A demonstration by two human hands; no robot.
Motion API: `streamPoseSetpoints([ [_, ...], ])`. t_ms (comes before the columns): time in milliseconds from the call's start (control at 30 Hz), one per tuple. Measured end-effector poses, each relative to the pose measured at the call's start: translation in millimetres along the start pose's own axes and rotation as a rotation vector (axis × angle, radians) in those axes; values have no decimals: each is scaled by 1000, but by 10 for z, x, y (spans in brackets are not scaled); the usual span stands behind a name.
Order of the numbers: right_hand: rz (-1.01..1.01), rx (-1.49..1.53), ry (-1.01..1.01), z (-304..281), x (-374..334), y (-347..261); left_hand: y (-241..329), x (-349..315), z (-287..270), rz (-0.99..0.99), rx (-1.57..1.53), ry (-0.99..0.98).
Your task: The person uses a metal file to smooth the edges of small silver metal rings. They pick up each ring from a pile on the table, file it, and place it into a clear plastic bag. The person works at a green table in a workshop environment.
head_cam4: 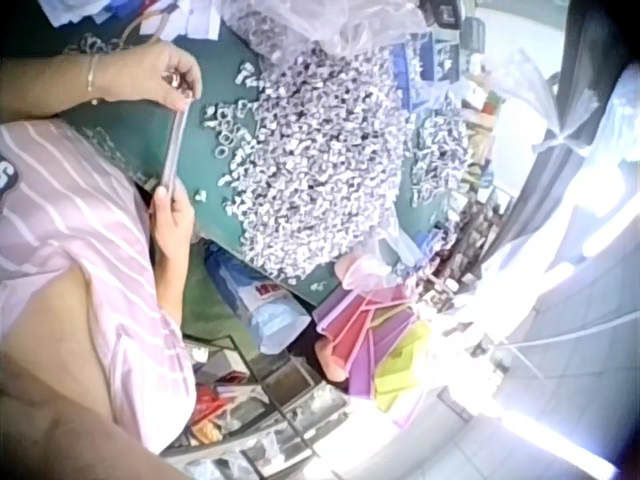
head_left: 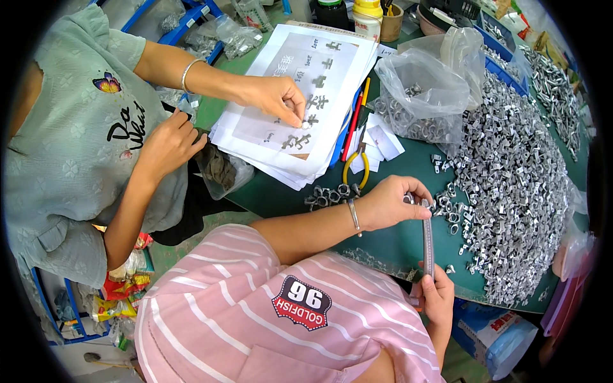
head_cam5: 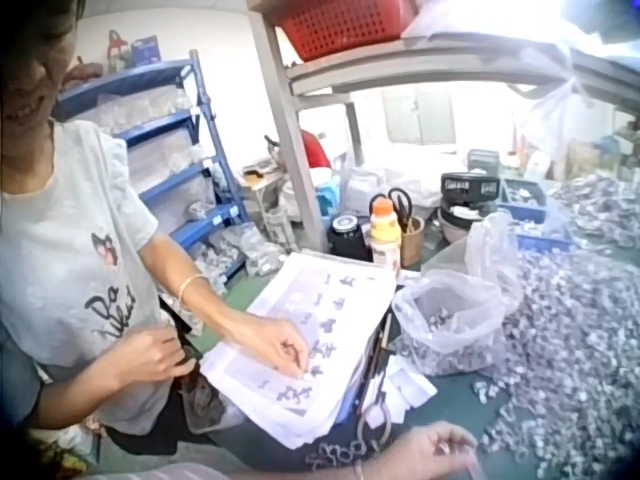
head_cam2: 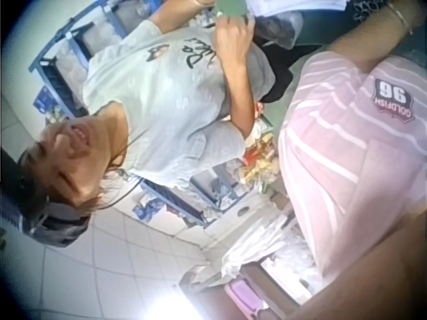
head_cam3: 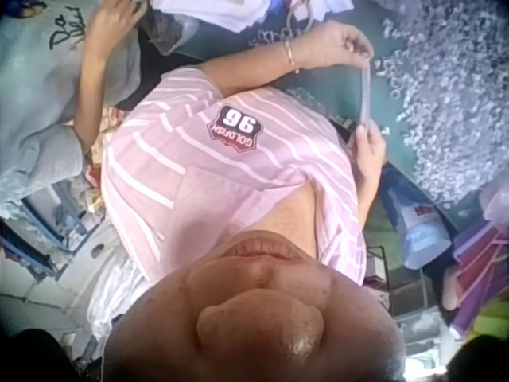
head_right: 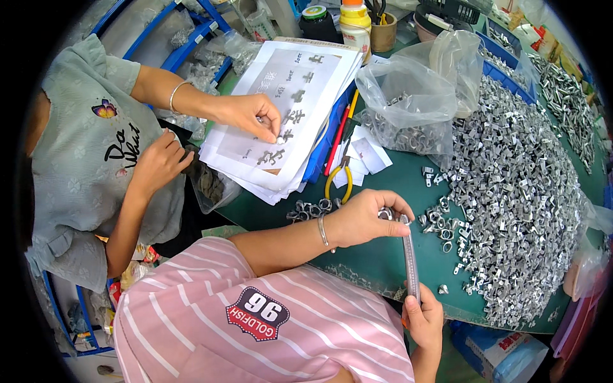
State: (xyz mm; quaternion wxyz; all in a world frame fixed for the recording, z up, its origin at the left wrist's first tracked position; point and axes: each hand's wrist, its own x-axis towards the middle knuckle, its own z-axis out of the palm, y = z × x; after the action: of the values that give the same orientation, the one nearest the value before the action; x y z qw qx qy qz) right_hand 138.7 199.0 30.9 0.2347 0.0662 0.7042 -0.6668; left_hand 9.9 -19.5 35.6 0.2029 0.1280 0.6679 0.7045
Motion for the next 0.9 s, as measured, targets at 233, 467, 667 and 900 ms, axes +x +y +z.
streamPoseSetpoints([
  [233,43,15,3,10,6,-46,16,3,43,-107,-230,207],
  [467,52,47,42,23,-18,-48,-76,-26,-27,-29,-588,159],
  [667,21,44,63,89,-28,-45,-60,-55,27,-140,-661,249],
  [900,46,79,30,86,-19,-66,-124,-86,20,-104,-418,192],
])
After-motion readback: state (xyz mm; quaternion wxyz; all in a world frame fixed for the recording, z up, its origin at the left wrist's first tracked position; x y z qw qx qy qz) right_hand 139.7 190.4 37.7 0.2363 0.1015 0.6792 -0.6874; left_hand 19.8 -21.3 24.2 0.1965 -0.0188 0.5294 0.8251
